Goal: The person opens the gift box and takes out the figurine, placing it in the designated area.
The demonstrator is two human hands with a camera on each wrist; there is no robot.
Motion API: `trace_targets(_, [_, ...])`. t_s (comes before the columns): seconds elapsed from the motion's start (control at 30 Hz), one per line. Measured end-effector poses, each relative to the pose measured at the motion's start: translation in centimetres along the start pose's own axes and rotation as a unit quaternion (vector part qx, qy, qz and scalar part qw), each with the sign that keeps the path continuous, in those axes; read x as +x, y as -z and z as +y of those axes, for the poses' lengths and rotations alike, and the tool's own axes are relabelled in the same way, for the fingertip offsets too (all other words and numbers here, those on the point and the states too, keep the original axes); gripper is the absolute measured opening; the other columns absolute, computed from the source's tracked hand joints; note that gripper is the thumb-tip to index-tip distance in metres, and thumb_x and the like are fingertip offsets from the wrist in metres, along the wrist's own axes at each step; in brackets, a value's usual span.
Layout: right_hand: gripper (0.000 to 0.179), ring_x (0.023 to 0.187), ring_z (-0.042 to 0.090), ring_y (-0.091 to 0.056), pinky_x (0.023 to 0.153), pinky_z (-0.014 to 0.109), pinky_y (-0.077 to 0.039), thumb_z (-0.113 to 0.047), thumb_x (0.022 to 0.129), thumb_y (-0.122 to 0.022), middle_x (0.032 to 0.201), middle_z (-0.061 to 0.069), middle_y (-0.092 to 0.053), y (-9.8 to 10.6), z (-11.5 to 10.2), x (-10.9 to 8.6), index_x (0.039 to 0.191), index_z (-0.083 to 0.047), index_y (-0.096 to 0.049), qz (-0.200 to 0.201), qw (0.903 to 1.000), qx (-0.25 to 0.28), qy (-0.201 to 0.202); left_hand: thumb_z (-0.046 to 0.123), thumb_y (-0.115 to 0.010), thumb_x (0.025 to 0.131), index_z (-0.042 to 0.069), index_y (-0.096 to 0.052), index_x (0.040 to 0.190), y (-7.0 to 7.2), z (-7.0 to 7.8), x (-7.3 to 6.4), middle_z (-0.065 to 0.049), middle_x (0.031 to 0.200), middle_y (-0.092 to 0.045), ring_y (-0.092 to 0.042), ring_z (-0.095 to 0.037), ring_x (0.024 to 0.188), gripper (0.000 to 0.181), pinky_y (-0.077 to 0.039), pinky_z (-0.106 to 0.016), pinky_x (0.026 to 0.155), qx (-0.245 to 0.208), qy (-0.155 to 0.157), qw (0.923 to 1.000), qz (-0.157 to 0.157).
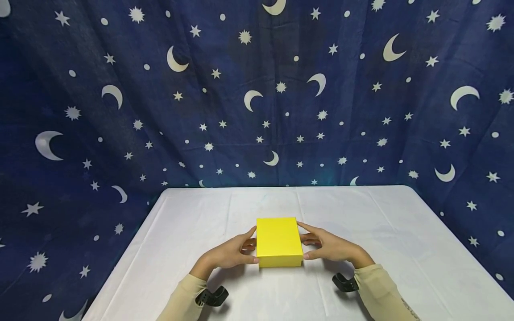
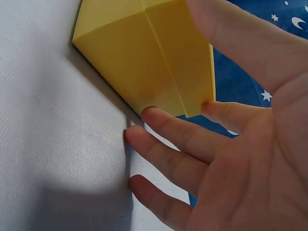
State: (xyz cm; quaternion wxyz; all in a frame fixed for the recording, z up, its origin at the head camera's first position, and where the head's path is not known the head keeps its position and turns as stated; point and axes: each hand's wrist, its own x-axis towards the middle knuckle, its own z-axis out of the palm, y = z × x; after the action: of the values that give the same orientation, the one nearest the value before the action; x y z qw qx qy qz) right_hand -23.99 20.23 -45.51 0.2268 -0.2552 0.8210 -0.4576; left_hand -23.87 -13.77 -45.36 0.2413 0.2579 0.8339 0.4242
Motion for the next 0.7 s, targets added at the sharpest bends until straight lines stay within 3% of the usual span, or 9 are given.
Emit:
trace_targets(0.27, [0.101, 0.138, 0.047, -0.049, 0.114, 0.062, -0.038, -0.024, 0.091, -0.077, 0.153, 0.031, -0.044, 0.02, -0.04, 0.10, 0.163, -0.005, -0.009, -0.003, 0.9998, 0.017, 0.007, 0.027, -0.076, 0.092, 0.002, -0.009, 0.162, 0.18, 0.00, 0.02, -0.023, 0.156, -0.044, -0.054, -0.033, 0.137, 0.100, -0.048, -0.046, 0.110, 0.005, -0.005, 0.9999, 0.007])
trace_targets(0.7, [0.101, 0.136, 0.048, -0.050, 0.112, 0.062, -0.039, -0.022, 0.090, -0.078, 0.152, 0.034, -0.043, 0.08, -0.31, -0.02, 0.162, -0.002, -0.010, 0.002, 0.9998, 0.016, 0.009, 0.027, -0.075, 0.093, 0.003, -0.011, 0.162, 0.18, 0.08, 0.02, -0.019, 0.161, -0.037, -0.054, -0.034, 0.137, 0.097, -0.047, -0.049, 0.111, 0.016, -0.017, 0.9996, 0.012])
